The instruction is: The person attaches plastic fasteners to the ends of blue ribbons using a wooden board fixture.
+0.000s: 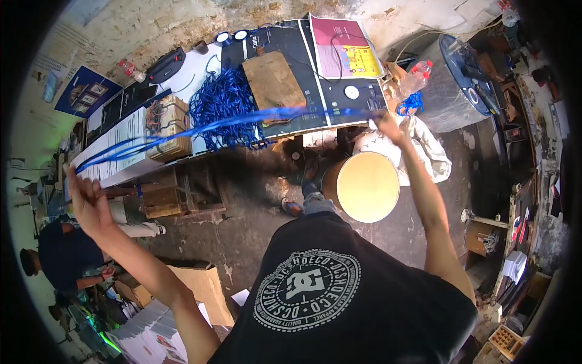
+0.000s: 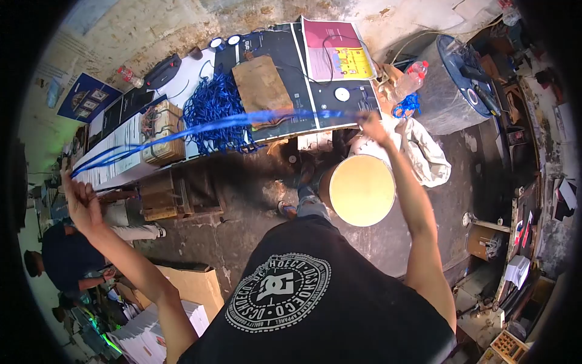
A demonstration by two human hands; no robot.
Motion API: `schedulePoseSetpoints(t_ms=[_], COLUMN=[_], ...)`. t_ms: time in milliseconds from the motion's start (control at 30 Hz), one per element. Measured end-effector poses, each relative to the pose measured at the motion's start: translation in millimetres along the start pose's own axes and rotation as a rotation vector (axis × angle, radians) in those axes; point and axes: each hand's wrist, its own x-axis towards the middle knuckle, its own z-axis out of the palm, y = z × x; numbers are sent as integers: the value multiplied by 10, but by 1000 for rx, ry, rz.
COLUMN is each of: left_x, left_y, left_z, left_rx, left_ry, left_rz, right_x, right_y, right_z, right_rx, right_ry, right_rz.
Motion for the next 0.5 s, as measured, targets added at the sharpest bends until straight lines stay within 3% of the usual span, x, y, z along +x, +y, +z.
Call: schedulePoseSetpoints(t_ms=[33, 67, 100, 133, 267, 367, 500], left_x=[80, 77, 56, 34, -115, -119, -167], left_y=[84, 181, 275, 365, 606, 747, 872], left_z=[-232, -301, -341, -364, -280, -357, -366], left_rx=[-3, -24, 1, 23, 104, 126, 144], left_ry=[-57, -29, 7, 42, 140, 110, 32], left_rz=[4, 16, 55, 95, 112, 136, 151], right_x=[-180, -455, -809, -993, -1435, -1436, -1473], right_y=[306, 573, -6, 592, 262, 564, 647], right_z=[269, 676, 829, 1241, 1827, 2104, 2433], right_rx=[-92, -57, -179, -59, -280, -221, -253], right_ry=[-108, -91, -210, -238, -301, -188, -461], right_rz=[304, 2, 19, -71, 230, 74, 154])
